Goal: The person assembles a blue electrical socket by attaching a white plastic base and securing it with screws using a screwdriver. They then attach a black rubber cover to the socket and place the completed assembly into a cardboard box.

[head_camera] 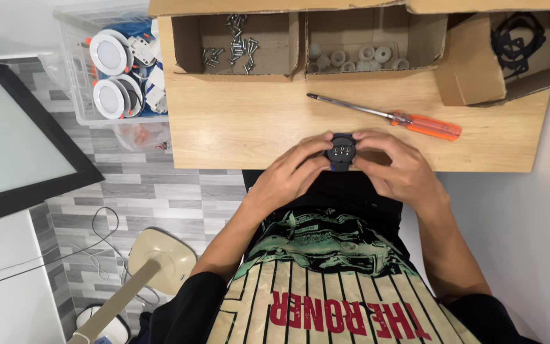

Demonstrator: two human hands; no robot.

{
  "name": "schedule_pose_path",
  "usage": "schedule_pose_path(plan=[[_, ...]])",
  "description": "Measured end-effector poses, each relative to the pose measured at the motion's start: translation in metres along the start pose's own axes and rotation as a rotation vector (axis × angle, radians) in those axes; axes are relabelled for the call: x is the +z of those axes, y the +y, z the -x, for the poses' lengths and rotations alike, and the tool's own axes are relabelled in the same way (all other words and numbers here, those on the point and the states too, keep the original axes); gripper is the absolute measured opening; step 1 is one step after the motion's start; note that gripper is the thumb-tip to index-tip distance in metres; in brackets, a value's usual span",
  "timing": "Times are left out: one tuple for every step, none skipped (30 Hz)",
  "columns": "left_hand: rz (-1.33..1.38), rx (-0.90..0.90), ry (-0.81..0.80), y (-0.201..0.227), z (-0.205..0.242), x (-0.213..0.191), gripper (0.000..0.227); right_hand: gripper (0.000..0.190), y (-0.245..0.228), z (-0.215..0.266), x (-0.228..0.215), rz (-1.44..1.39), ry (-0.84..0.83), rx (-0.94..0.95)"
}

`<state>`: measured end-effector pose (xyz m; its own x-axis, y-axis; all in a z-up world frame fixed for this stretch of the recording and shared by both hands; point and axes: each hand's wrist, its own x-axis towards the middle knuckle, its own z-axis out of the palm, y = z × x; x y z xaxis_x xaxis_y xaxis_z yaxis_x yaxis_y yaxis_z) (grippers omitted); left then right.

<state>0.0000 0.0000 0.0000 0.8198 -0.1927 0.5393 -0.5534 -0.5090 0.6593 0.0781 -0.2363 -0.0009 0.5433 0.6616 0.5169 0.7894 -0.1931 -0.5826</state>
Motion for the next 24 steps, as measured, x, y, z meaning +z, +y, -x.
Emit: schedule_pose_path(plan=[[0.001,-0.004,-0.001,0.0,0.001,0.0,0.009,0.011,0.002,0.002,0.0,-0.003,-0.002,0.003],[0.012,-0.008,-0.006,-0.001,0.003,0.001,0.008,0.01,0.003,0.004,0.0,-0.013,-0.021,0.002],[0.022,-0.008,-0.009,-0.002,0.003,0.001,0.008,0.01,0.006,0.005,0.0,-0.02,-0.039,-0.003],[0.022,-0.008,-0.009,-0.004,0.003,0.001,0.008,0.01,0.007,0.005,0.0,-0.02,-0.04,-0.004],[0.011,-0.003,-0.014,-0.004,0.003,0.001,0.009,0.009,0.007,0.005,-0.001,-0.012,-0.053,-0.007],[0.0,0.002,-0.02,-0.005,0.003,0.001,0.009,0.009,0.008,0.006,-0.001,-0.003,-0.065,-0.01],[0.001,0.001,-0.02,-0.006,0.005,0.002,0.009,0.009,0.008,0.007,-0.001,-0.003,-0.066,-0.009],[0.012,-0.002,-0.024,-0.008,0.007,0.004,0.008,0.009,0.008,0.007,-0.001,-0.008,-0.07,-0.005],[0.023,-0.006,-0.029,-0.009,0.008,0.005,0.008,0.009,0.008,0.008,0.0,-0.013,-0.074,-0.001],[0.024,-0.007,-0.03,-0.011,0.009,0.005,0.008,0.009,0.01,0.009,0.0,-0.014,-0.074,0.0],[0.02,-0.01,-0.047,-0.012,0.01,0.004,0.008,0.01,0.011,0.01,0.001,-0.007,-0.083,-0.012],[0.016,-0.012,-0.063,-0.013,0.011,0.004,0.009,0.011,0.013,0.011,0.002,0.001,-0.092,-0.023],[0.015,-0.011,-0.064,-0.014,0.012,0.004,0.009,0.011,0.014,0.014,0.004,0.001,-0.09,-0.024],[0.01,-0.011,-0.077,-0.015,0.012,0.004,0.009,0.011,0.015,0.016,0.005,0.007,-0.086,-0.033],[0.005,-0.009,-0.089,-0.016,0.013,0.004,0.01,0.011,0.017,0.019,0.006,0.014,-0.083,-0.043],[0.004,-0.007,-0.09,-0.016,0.011,0.002,0.01,0.011,0.016,0.015,0.005,0.015,-0.081,-0.044],[0.025,-0.014,-0.095,-0.014,0.009,0.001,0.01,0.011,0.015,0.013,0.003,-0.021,-0.076,-0.024],[0.047,-0.02,-0.1,-0.013,0.008,0.0,0.01,0.012,0.013,0.011,0.001,-0.056,-0.071,-0.003],[0.046,-0.017,-0.1,-0.012,0.008,0.0,0.01,0.012,0.011,0.008,0.0,-0.055,-0.07,-0.005],[0.065,-0.031,-0.088,-0.012,0.008,0.001,0.008,0.01,0.009,0.006,-0.002,-0.087,-0.065,0.025],[0.086,-0.045,-0.077,-0.011,0.009,0.002,0.013,0.011,0.007,0.004,-0.003,-0.12,-0.061,0.057],[0.088,-0.044,-0.078,-0.014,0.009,0.003,0.013,0.011,0.007,0.004,-0.004,-0.118,-0.06,0.058],[0.125,-0.066,-0.08,-0.016,0.011,0.005,0.02,0.009,0.006,0.005,-0.005,-0.139,-0.055,0.098],[0.163,-0.088,-0.081,-0.018,0.013,0.007,0.031,0.008,0.006,0.006,-0.006,-0.16,-0.051,0.137]])
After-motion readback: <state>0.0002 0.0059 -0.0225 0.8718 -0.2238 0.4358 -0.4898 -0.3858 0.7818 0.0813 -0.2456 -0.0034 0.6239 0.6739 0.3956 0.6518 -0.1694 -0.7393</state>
